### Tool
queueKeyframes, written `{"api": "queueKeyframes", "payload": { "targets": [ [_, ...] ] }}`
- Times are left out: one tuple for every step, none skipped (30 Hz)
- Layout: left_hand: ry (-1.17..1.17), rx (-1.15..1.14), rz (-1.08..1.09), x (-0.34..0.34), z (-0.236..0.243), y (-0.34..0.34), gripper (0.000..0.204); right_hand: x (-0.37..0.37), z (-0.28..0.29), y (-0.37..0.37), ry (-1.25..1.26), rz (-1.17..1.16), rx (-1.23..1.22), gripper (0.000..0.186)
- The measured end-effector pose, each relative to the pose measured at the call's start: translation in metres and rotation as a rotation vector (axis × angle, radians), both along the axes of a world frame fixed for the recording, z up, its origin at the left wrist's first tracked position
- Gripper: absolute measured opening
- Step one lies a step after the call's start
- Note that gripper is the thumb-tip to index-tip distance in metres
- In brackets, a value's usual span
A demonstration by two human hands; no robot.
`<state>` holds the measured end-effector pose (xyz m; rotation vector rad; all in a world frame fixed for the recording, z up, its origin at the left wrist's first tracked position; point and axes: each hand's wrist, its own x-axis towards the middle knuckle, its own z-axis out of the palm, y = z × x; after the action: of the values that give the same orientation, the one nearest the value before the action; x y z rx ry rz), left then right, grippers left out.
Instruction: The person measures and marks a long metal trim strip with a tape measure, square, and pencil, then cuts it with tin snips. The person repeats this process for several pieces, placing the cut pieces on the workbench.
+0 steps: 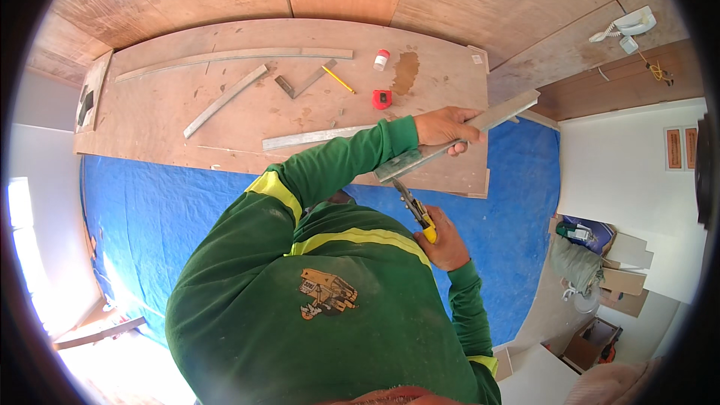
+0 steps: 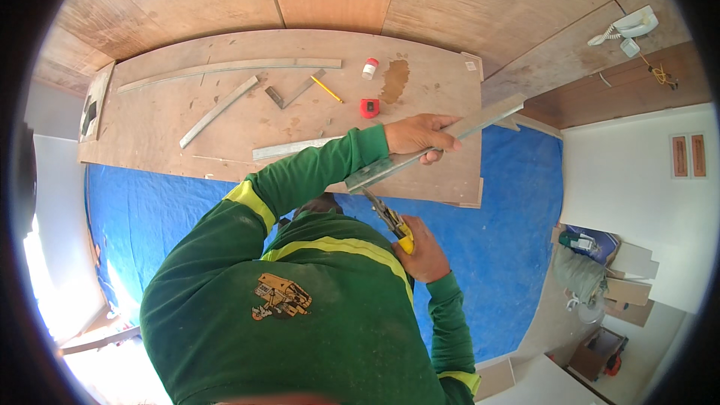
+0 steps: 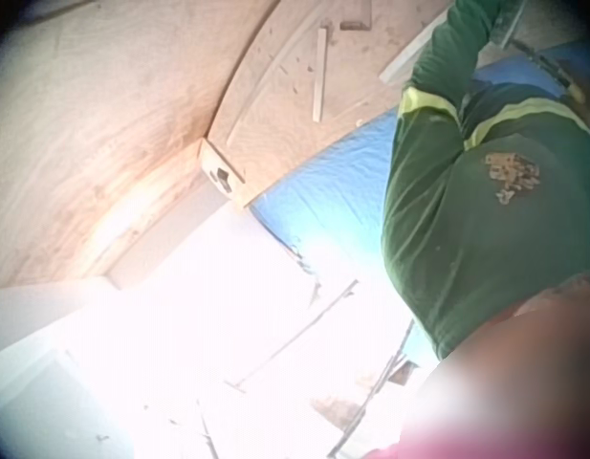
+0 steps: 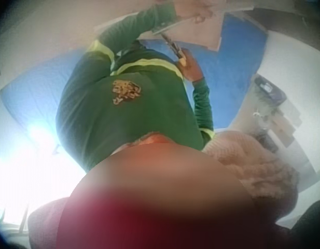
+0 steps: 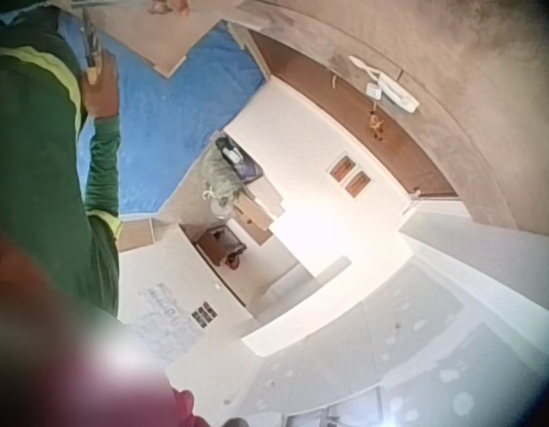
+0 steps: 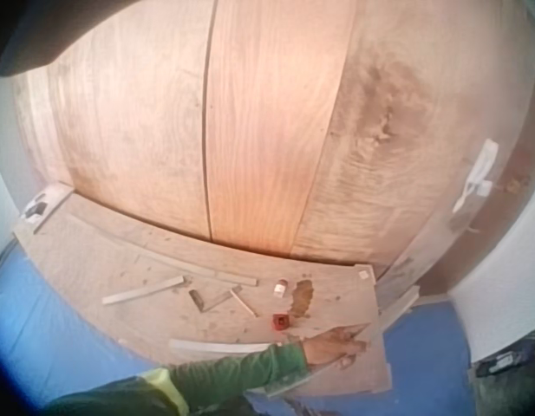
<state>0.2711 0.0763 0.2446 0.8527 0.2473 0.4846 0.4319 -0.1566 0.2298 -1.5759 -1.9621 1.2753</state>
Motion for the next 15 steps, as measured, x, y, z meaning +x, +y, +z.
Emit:
{"api": "queueKeyframes", "payload": {
  "targets": [
    [0.008,0.016,-0.007,0.002,-0.001,-0.001,0.051,0.000,0.001,-0.001,-0.002,-0.010,-0.013,0.054],
    [0.015,0.032,-0.014,0.004,-0.001,-0.002,0.050,0.000,0.002,-0.002,-0.017,-0.021,-0.015,0.052],
    [0.032,0.048,-0.021,0.006,-0.002,-0.001,0.056,0.000,0.003,-0.003,-0.032,-0.030,-0.018,0.049],
    [0.048,0.062,-0.025,0.010,-0.003,-0.001,0.062,-0.001,0.004,-0.004,-0.046,-0.036,-0.023,0.046],
    [0.079,0.073,-0.030,0.011,-0.005,-0.002,0.068,-0.002,0.005,-0.005,-0.056,-0.033,-0.021,0.045],
    [0.065,0.071,-0.037,0.011,-0.006,-0.001,0.068,-0.003,0.006,-0.005,-0.067,-0.032,-0.016,0.044],
    [0.065,0.066,-0.045,0.011,-0.007,-0.001,0.068,-0.003,0.007,-0.005,-0.081,-0.036,-0.019,0.043],
    [0.065,0.061,-0.054,0.012,-0.008,-0.001,0.068,-0.004,0.009,-0.006,-0.084,-0.032,0.028,0.042],
    [0.054,0.040,-0.056,0.014,-0.008,-0.002,0.068,-0.005,0.011,-0.007,-0.089,-0.031,0.068,0.042],
    [0.044,0.019,-0.057,0.016,-0.007,-0.003,0.068,-0.007,0.012,-0.007,-0.092,-0.030,0.108,0.042],
    [0.034,-0.001,-0.059,0.017,-0.007,-0.004,0.067,-0.008,0.014,-0.007,-0.090,-0.023,0.094,0.042],
    [0.038,0.007,-0.058,0.017,-0.008,-0.005,0.067,-0.008,0.015,-0.007,-0.088,-0.016,0.081,0.042],
    [0.041,0.016,-0.059,0.017,-0.008,-0.006,0.067,-0.008,0.016,-0.008,-0.082,-0.010,0.070,0.042],
    [0.044,0.025,-0.059,0.016,-0.007,-0.006,0.067,-0.008,0.016,-0.008,-0.091,-0.016,0.064,0.043],
    [0.052,0.043,-0.042,0.015,-0.007,-0.006,0.067,-0.009,0.017,-0.009,-0.095,-0.019,0.059,0.044]
  ]
}}
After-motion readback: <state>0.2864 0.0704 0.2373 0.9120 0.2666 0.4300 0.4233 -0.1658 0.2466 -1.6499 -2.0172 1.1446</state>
